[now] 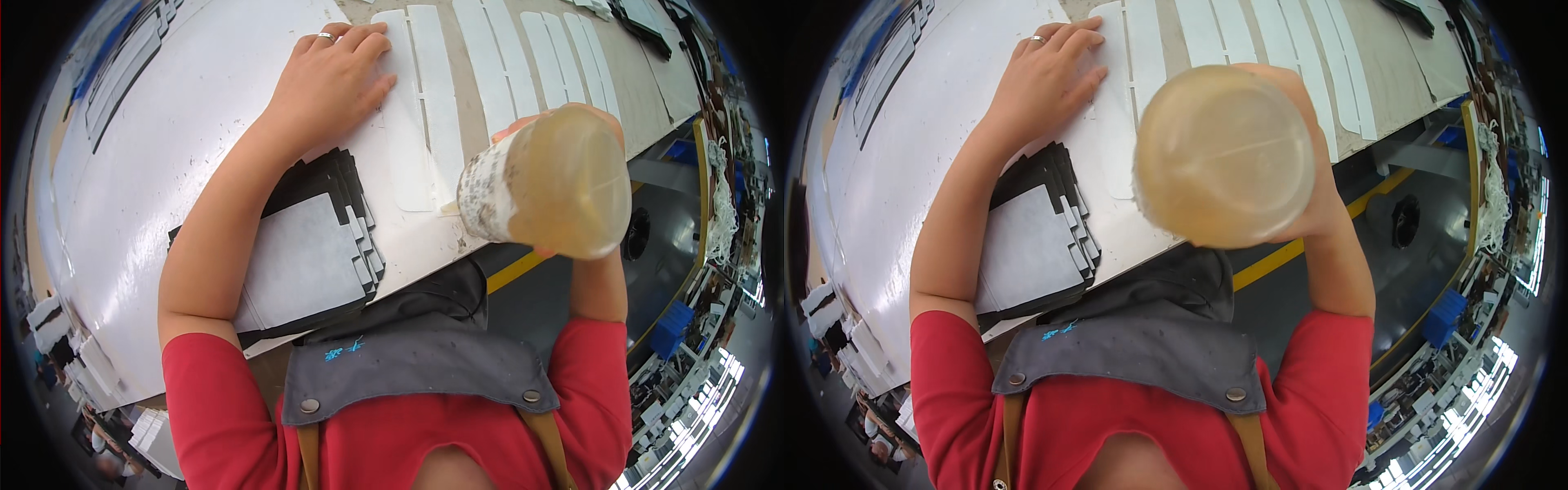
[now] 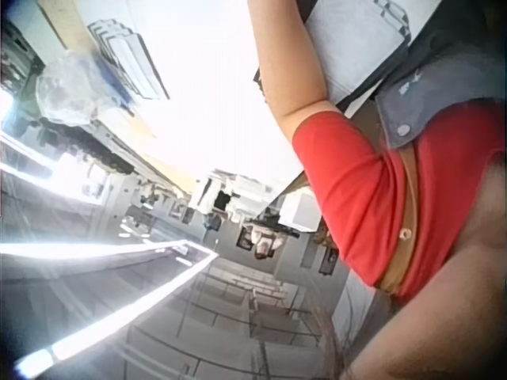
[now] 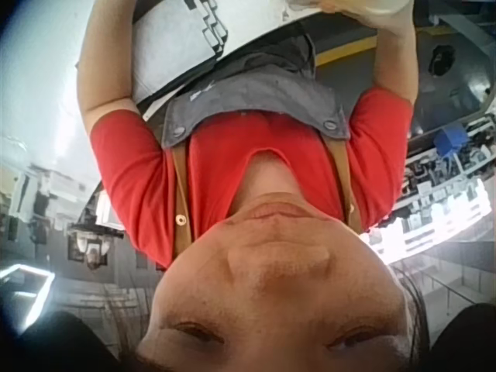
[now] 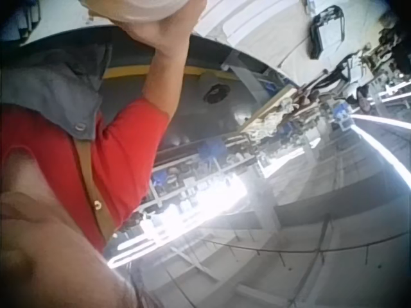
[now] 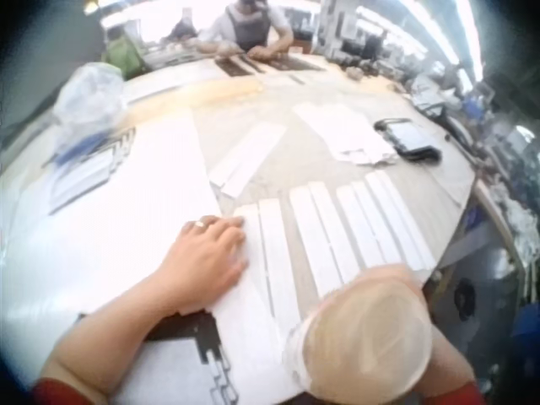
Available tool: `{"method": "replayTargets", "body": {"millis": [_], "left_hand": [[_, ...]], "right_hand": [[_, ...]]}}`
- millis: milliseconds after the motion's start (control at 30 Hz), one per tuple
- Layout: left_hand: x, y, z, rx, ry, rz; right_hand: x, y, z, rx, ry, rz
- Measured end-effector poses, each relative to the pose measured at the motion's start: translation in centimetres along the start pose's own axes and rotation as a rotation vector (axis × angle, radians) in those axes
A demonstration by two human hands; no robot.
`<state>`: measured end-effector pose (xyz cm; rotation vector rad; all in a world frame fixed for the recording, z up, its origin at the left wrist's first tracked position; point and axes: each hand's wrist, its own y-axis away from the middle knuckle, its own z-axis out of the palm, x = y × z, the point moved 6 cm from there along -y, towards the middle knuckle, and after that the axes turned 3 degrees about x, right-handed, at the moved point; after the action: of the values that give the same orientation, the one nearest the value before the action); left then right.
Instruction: The person assembles rectangular components by applying adhesive to white strips and attaching them to black frames. They handle the parts one at a time, peeling backing from the adhesive strips, applying glue, and pressing the pieces together on a workbench.
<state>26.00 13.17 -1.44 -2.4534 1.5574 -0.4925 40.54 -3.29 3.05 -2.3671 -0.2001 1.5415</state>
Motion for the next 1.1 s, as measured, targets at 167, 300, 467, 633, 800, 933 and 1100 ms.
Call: {"method": "replayTargets", "body": {"millis": [167,300,467,633,800,933,1100], "left_hand": [[0.1,-0.2,-0.2,0.006,0.027,0.013],[0.0,0.2,0.1,-0.022,0.014,-0.028],[0.5,0.0,-0.4,-0.011,-0.023,0.020],[0.4,-0.1,-0.4,-0.051,0.042,-0.001],[0.3,-0.1,-0.4,-0.051,0.071,-0.010],[0.4,-0.2,-0.4,-0.045,0.067,-0.001],[0.4,-0.2,-0.3,-0.061,0.057,-0.008]], "right_hand": [[-0.5,-0.5,-1.8,-0.076,-0.171,-0.114],[1.8,-1.2,-5.3,0.082,-0.196,-0.082],[4.1,-8.4,-7.2,0.405,0.032,-0.183],[6.8,-13.1,-4.1,0.574,-0.155,-0.307],[6.9,-13.2,-4.2,0.511,-0.102,-0.186],[6.4,-13.1,-5.1,0.415,-0.094,-0.031],[6.9,-12.2,-5.3,0.497,-0.189,0.074]]}}
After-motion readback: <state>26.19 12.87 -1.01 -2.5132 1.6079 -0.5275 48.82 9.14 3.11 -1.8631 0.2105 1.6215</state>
